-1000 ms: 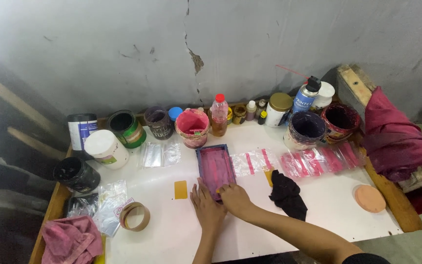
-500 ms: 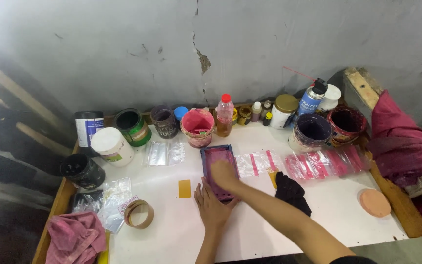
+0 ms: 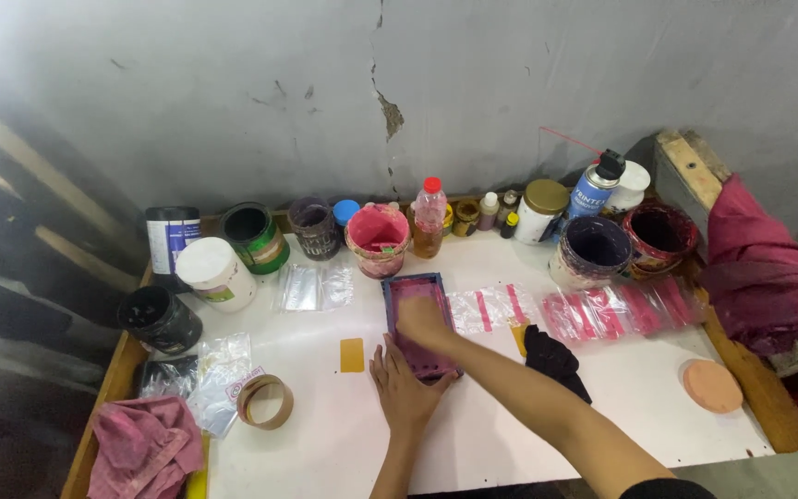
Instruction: The person spreads pink paint in a rectangular tray using a yellow scraper. They then wipe the white table surface with a black cloth. Finally, the person picks up a container of pink paint and stirs it with a green stick.
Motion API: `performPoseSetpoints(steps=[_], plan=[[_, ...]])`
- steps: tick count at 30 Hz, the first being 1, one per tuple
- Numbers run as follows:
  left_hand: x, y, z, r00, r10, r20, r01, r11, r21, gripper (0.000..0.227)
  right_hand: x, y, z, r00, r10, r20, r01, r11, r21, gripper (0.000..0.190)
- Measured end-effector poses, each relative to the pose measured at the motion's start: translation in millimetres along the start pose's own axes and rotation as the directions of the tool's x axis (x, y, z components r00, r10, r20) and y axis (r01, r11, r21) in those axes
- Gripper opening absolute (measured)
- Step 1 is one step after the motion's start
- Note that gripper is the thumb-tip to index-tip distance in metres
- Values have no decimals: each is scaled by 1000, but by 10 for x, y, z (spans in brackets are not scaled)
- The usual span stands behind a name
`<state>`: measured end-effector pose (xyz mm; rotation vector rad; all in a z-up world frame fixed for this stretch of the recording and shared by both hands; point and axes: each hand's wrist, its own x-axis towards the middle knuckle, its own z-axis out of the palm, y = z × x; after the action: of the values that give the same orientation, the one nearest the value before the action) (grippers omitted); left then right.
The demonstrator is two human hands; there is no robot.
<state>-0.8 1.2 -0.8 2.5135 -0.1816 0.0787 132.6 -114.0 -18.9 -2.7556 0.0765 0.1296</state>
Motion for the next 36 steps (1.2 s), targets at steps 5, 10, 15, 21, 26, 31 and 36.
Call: performPoseSetpoints(steps=[5, 10, 15, 21, 26, 31, 36], plan=[[-2, -18, 18, 1000, 25, 0, -25, 999, 30, 153, 214, 11, -171, 998, -6, -68, -10, 971, -237, 29], [17, -35, 76, 999, 24, -30, -23, 999, 39, 154, 204, -115, -324, 994, -22, -105, -5, 969, -246, 21], [-21, -43, 41, 998, 52, -29, -52, 999, 16, 154, 197, -214, -439, 999, 50, -1, -50, 995, -83, 33], [2, -83, 129, 990, 85, -116, -77, 994, 74, 157, 406, -89, -418, 998, 59, 20, -56, 992, -109, 36], [-12, -23, 38, 1000, 21, -21, -20, 999, 37, 157, 352, -51, -466, 995, 69, 70, -63, 995, -74, 31], [-12, -33, 38, 999, 42, -24, -41, 999, 18, 155, 182, 69, -168, 995, -102, -21, 93, 966, -241, 30], [8, -26, 27, 999, -25, 36, 26, 1000, -12, 155, -243, -36, -274, 994, -61, 89, 66, 996, -55, 24]])
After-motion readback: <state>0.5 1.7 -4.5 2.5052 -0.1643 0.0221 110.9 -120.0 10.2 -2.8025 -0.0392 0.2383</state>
